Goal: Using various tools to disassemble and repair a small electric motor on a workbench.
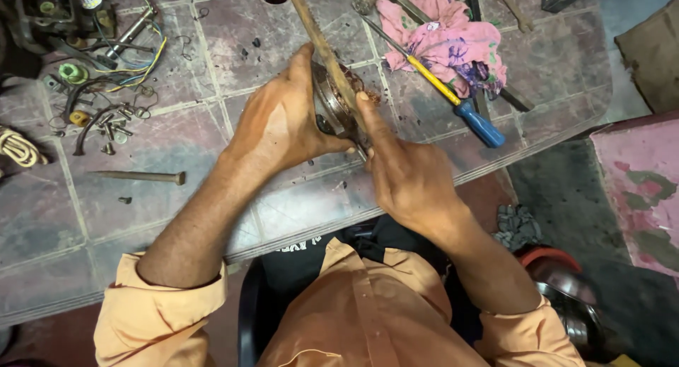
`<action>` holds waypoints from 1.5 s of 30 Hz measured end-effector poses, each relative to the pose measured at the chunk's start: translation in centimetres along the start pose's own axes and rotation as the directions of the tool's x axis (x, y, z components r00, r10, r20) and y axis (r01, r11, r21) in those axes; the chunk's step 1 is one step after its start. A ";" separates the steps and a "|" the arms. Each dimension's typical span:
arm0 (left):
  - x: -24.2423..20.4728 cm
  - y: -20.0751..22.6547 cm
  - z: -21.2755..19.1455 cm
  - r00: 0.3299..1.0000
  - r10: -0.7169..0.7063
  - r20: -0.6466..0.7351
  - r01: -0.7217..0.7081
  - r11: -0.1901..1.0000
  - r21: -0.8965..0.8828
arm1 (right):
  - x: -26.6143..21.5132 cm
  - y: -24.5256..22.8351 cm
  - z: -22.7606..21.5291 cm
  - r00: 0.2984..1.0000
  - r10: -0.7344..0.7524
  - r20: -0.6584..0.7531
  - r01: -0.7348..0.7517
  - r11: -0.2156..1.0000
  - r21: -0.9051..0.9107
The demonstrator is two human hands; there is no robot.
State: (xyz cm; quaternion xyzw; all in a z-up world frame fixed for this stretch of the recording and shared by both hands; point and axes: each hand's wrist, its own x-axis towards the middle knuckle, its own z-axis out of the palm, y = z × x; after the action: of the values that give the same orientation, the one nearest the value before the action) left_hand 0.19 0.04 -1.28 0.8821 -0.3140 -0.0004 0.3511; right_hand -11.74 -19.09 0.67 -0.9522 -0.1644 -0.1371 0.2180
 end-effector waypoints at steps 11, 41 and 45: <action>-0.1 -0.2 0.3 0.994 0.081 -0.069 -0.083 0.996 -0.030 | 1.0 -0.4 0.2 0.998 -0.005 0.062 0.014 0.989 -0.148; 0.3 1.5 1.5 0.989 -0.032 -0.145 0.044 0.996 0.083 | 0.0 0.9 -2.9 0.976 -0.010 0.220 0.042 0.989 -0.140; 0.0 0.9 2.0 0.990 -0.086 -0.110 0.095 0.992 0.082 | -3.1 0.6 -5.6 0.977 -0.034 0.210 0.060 0.991 -0.121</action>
State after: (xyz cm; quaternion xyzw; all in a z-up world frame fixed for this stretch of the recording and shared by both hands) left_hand -0.76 -1.68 -2.30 0.9087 -0.2541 0.0443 0.3281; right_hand -15.37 -22.98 4.28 -0.9690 -0.1997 -0.0523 0.1355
